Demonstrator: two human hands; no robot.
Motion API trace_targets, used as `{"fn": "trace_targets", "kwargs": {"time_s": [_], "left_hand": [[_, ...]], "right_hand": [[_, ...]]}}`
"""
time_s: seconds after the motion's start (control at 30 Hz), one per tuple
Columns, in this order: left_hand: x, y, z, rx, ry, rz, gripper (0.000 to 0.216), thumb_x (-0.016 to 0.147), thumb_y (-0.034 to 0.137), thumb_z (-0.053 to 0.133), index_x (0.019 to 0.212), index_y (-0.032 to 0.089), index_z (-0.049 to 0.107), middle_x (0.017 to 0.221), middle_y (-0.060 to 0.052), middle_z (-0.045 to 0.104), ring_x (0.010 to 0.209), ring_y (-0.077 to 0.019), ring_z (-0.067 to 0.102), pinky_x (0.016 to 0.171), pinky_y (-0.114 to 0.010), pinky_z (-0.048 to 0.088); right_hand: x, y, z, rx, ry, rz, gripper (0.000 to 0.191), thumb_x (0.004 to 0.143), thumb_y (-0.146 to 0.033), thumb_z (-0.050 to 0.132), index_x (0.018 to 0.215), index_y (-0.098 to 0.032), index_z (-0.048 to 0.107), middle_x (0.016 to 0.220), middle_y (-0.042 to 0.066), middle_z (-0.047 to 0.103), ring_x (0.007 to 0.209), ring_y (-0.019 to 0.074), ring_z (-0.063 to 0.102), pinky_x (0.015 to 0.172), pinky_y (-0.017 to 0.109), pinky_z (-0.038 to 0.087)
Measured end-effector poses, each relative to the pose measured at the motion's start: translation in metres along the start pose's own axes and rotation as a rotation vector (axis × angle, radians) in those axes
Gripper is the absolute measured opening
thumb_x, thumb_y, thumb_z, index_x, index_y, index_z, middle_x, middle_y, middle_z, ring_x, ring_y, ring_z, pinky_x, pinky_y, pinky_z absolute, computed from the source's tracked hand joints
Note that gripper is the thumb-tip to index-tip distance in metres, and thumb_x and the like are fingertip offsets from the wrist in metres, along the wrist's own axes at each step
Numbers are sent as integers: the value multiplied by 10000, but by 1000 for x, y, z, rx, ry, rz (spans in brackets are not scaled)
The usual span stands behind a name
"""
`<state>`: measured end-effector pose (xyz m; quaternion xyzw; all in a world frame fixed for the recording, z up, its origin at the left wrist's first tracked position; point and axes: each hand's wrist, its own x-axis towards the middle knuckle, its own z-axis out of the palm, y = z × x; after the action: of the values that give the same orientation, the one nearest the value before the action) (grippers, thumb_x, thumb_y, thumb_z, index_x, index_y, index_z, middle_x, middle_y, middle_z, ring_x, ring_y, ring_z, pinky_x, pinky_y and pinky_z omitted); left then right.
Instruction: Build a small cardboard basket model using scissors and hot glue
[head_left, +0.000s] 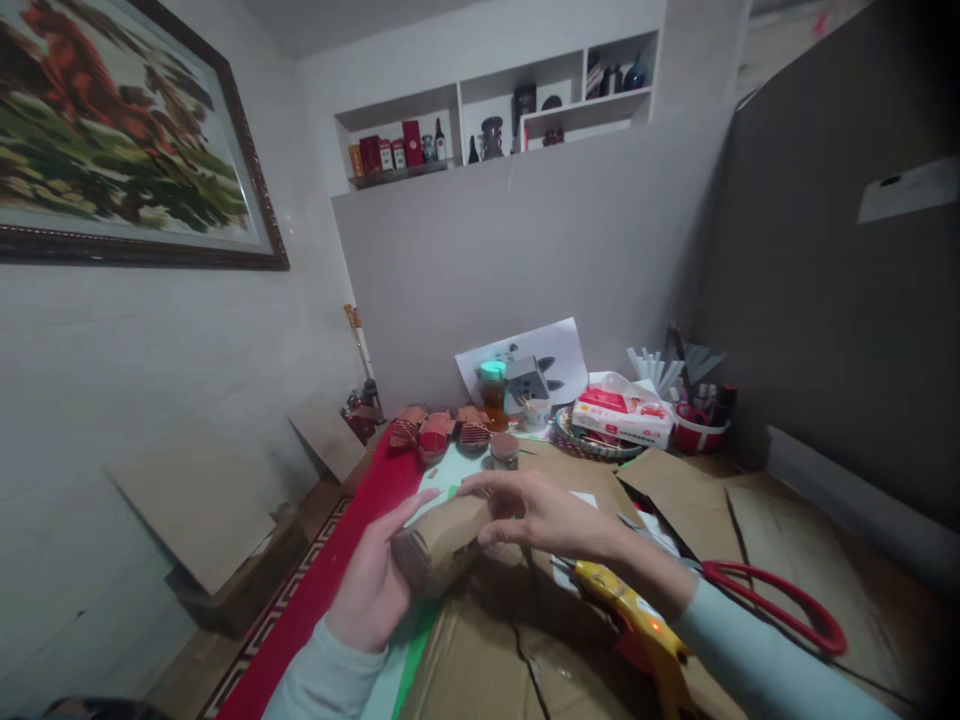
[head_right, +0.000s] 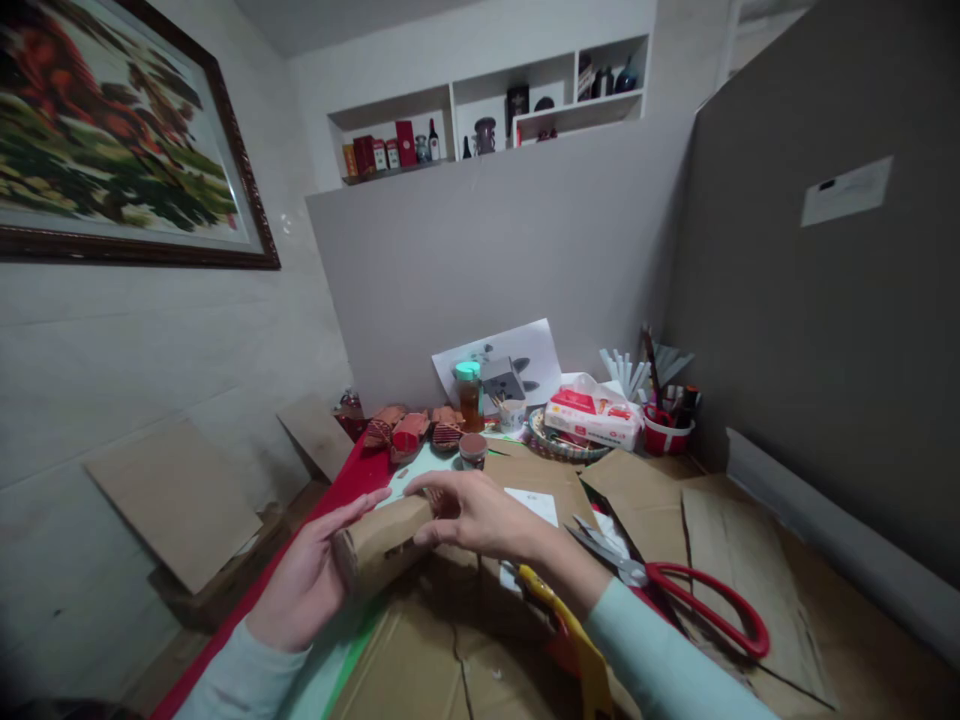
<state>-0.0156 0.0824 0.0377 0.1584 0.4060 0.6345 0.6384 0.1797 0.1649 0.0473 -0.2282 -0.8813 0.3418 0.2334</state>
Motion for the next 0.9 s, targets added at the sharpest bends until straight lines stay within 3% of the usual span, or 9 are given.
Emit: {"fn": "trace_targets", "kwargs": {"time_s": [0.17, 0.37, 0.53, 0.67, 0.77, 0.9], "left_hand": [[10, -1, -1, 12, -2, 59, 163, 928, 115, 567, 1046, 66, 667, 838, -105, 792, 706, -190, 750, 694, -299, 610], [21, -1, -6, 18, 46, 90, 192, 967, 150, 517, 1082, 42, 627, 843, -119, 757, 694, -170, 725, 691, -291, 591], [26, 1, -9, 66, 15, 171, 196, 967, 166, 491, 1041, 57, 635, 985, -170, 745, 895, -213, 726, 819, -333, 583], [25, 1, -18, 228, 94, 333, 221, 931, 190, 543, 1119, 101, 618, 1209, -166, 687, 1158, -232, 637, 964, -340, 515], [29, 2, -28, 417, 168, 464, 368, 846, 359, 682, 1160, 176, 626, 1311, -103, 640, 1197, -268, 604, 1056, -406, 446], [36, 2, -34, 697, 166, 557, 517, 799, 521, 672, 1196, 191, 646, 1357, -111, 638, 1247, -310, 582, 1125, -461, 374]], "right_hand": [[18, 13, 4, -66, -21, 25, 331, 947, -329, 711, 1219, -161, 627, 893, 4, 668, 775, 174, 664, 735, 356, 573], [25, 17, 8, -147, -12, 43, 295, 968, -328, 683, 1202, -158, 622, 947, 19, 671, 806, 176, 668, 741, 355, 579], [32, 18, 8, -263, 45, 81, 310, 980, -350, 666, 1218, -159, 613, 972, 28, 678, 824, 183, 674, 777, 380, 580], [37, 25, 3, -359, 77, 127, 315, 987, -354, 658, 1232, -162, 611, 1026, 43, 679, 872, 196, 677, 806, 398, 581], [38, 34, 2, -414, 64, 155, 307, 988, -351, 658, 1225, -160, 616, 1051, 49, 678, 886, 198, 679, 804, 397, 585], [39, 45, 5, -461, 30, 165, 286, 988, -349, 660, 1199, -158, 629, 1065, 52, 680, 907, 202, 680, 815, 402, 585]]}}
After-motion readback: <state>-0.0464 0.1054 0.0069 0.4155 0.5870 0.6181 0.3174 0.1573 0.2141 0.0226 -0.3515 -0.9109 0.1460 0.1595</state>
